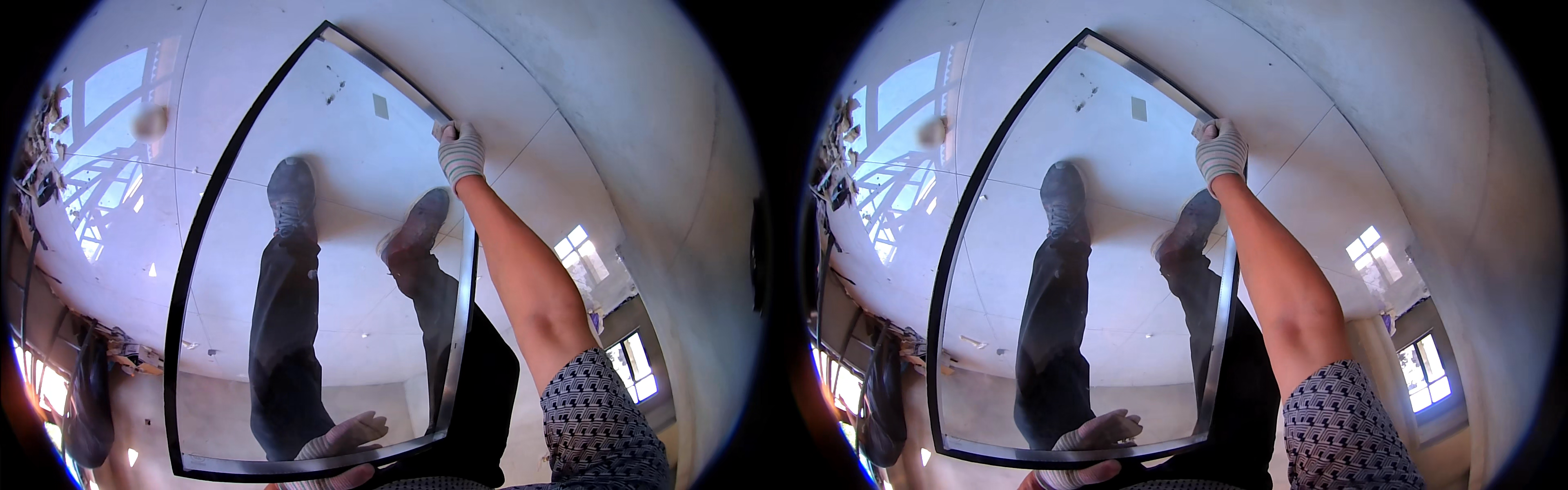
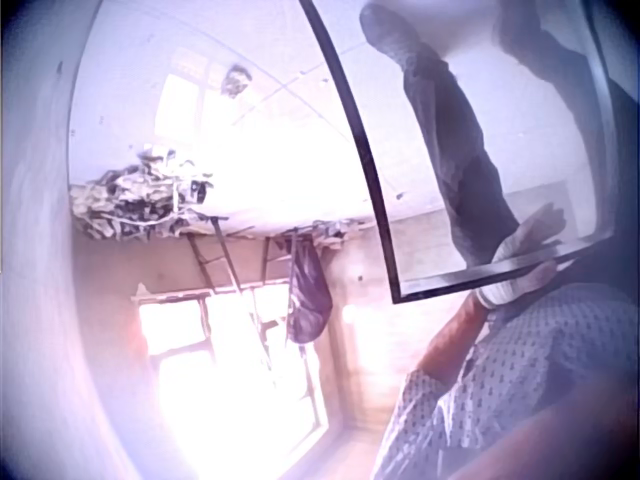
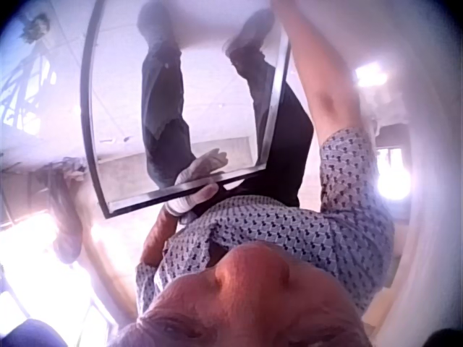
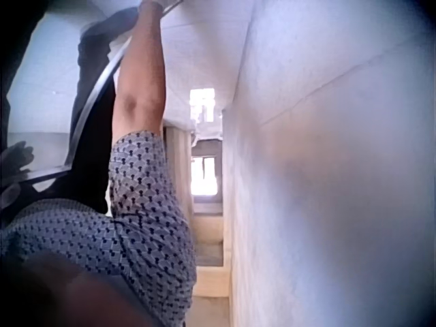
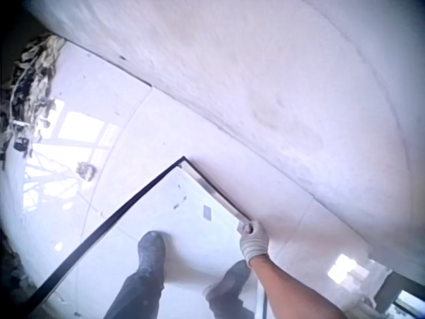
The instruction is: The person picks up a large glass pane with a black frame and carries it to a window opening. They lift the pane into the frame and then insert a black plastic strip into the side of the window frame to secure the glass. The person is wearing gloves and works in a room with construction debris.
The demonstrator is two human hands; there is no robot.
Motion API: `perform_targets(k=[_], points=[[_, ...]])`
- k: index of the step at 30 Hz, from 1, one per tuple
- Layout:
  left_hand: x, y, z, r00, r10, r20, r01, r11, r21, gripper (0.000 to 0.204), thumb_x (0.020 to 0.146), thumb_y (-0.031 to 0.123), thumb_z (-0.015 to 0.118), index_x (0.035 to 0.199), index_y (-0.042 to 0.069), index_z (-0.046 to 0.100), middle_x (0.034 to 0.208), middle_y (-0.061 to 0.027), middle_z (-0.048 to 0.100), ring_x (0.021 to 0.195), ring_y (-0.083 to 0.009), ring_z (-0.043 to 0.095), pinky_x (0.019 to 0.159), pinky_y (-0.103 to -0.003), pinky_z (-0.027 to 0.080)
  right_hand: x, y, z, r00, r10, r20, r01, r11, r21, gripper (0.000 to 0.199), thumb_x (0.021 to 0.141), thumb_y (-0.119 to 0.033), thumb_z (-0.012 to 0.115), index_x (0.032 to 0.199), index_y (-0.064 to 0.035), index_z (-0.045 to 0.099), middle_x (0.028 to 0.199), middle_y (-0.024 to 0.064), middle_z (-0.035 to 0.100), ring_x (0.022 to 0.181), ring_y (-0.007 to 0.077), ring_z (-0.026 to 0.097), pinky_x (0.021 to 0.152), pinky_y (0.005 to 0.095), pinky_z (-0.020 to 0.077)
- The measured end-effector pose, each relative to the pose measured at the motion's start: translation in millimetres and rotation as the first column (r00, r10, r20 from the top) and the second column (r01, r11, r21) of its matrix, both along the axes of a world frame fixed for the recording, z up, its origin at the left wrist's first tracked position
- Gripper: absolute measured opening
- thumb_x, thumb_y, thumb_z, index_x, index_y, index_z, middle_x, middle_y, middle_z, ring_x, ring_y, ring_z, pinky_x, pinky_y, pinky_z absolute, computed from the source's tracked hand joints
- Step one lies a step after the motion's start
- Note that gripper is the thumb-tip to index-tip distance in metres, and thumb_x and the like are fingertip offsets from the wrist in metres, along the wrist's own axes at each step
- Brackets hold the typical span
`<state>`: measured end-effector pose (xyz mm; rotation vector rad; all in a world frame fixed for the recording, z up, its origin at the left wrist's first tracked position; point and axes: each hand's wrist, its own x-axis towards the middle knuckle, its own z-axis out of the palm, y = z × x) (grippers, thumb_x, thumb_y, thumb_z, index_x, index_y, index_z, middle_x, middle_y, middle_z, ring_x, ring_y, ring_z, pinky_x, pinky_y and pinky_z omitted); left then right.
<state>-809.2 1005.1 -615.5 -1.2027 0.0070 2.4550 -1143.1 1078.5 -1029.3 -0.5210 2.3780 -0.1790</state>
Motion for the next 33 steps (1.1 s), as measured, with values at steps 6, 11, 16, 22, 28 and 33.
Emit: perform_targets(k=[6, 11, 16, 22, 28, 33], points=[[0.1, -1.2, 0.2, 1.000, -0.001, 0.016, 0.001, 1.000, 0.024, 0.078, 0.094, 0.015, 0.066, 0.157, -0.001, 0.024, 0.154, -0.0197, 0.042, 0.144, -0.0315, 0.040, 0.118, -0.045, 0.032, -22.5, 11.3, -19.3, 0.944, -0.207, 0.255, 0.225, 0.973, -0.044, 0.022, 0.085, -0.022, 0.075, 0.098, -0.0037, 0.074, 0.090, 0.0103, 0.075, 0.082, 0.0181, 0.070, 0.079, 0.0339, 0.0553], [2.8, -2.2, -1.2, 1.000, -0.012, 0.001, 0.012, 1.000, 0.012, 0.076, 0.094, 0.013, 0.066, 0.156, -0.002, 0.025, 0.153, -0.0199, 0.043, 0.144, -0.0312, 0.040, 0.119, -0.045, 0.031, -47.3, 0.4, -34.4, 0.924, -0.146, 0.352, 0.100, 0.984, 0.144, 0.019, 0.084, -0.021, 0.076, 0.093, -0.0048, 0.076, 0.086, 0.0102, 0.074, 0.078, 0.0184, 0.068, 0.078, 0.0341, 0.0552], [5.3, 3.4, -4.9, 0.997, -0.004, -0.074, -0.001, 0.997, -0.073, 0.073, 0.092, 0.013, 0.065, 0.154, -0.004, 0.029, 0.150, -0.0201, 0.045, 0.145, -0.0317, 0.036, 0.121, -0.046, 0.025, -47.5, -15.7, -36.2, 0.926, 0.181, 0.331, -0.265, 0.937, 0.227, 0.018, 0.090, -0.020, 0.069, 0.098, -0.0051, 0.073, 0.089, 0.0139, 0.073, 0.081, 0.0244, 0.068, 0.081, 0.0384, 0.0547], [3.1, 0.3, -4.2, 0.998, -0.026, -0.055, 0.022, 0.998, -0.062, 0.072, 0.092, 0.013, 0.065, 0.152, -0.004, 0.030, 0.148, -0.0201, 0.046, 0.146, -0.0320, 0.035, 0.122, -0.046, 0.023, -42.6, -0.3, -50.9, 0.918, 0.144, 0.370, -0.228, 0.954, 0.194, 0.022, 0.096, -0.023, 0.059, 0.102, -0.0031, 0.066, 0.093, 0.0159, 0.071, 0.086, 0.0246, 0.067, 0.083, 0.0391, 0.0536], [11.7, 7.2, -8.9, 0.985, -0.072, -0.158, 0.048, 0.988, -0.149, 0.074, 0.093, 0.013, 0.065, 0.154, -0.004, 0.027, 0.151, -0.0210, 0.043, 0.146, -0.0327, 0.036, 0.120, -0.046, 0.026, -34.1, 7.0, -35.9, 0.927, 0.143, 0.347, -0.157, 0.988, 0.013, 0.021, 0.098, -0.022, 0.058, 0.099, -0.0018, 0.062, 0.090, 0.0150, 0.069, 0.082, 0.0227, 0.065, 0.081, 0.0376, 0.0531], [11.5, 4.6, -3.9, 0.997, -0.026, -0.075, 0.023, 0.999, -0.037, 0.077, 0.093, 0.013, 0.065, 0.156, -0.003, 0.023, 0.154, -0.0212, 0.040, 0.146, -0.0332, 0.036, 0.120, -0.046, 0.028, -30.8, 2.2, -18.7, 0.912, 0.197, 0.359, -0.186, 0.980, -0.066, 0.021, 0.099, -0.021, 0.058, 0.101, -0.0008, 0.059, 0.086, 0.0132, 0.067, 0.076, 0.0216, 0.060, 0.077, 0.0380, 0.0520]])
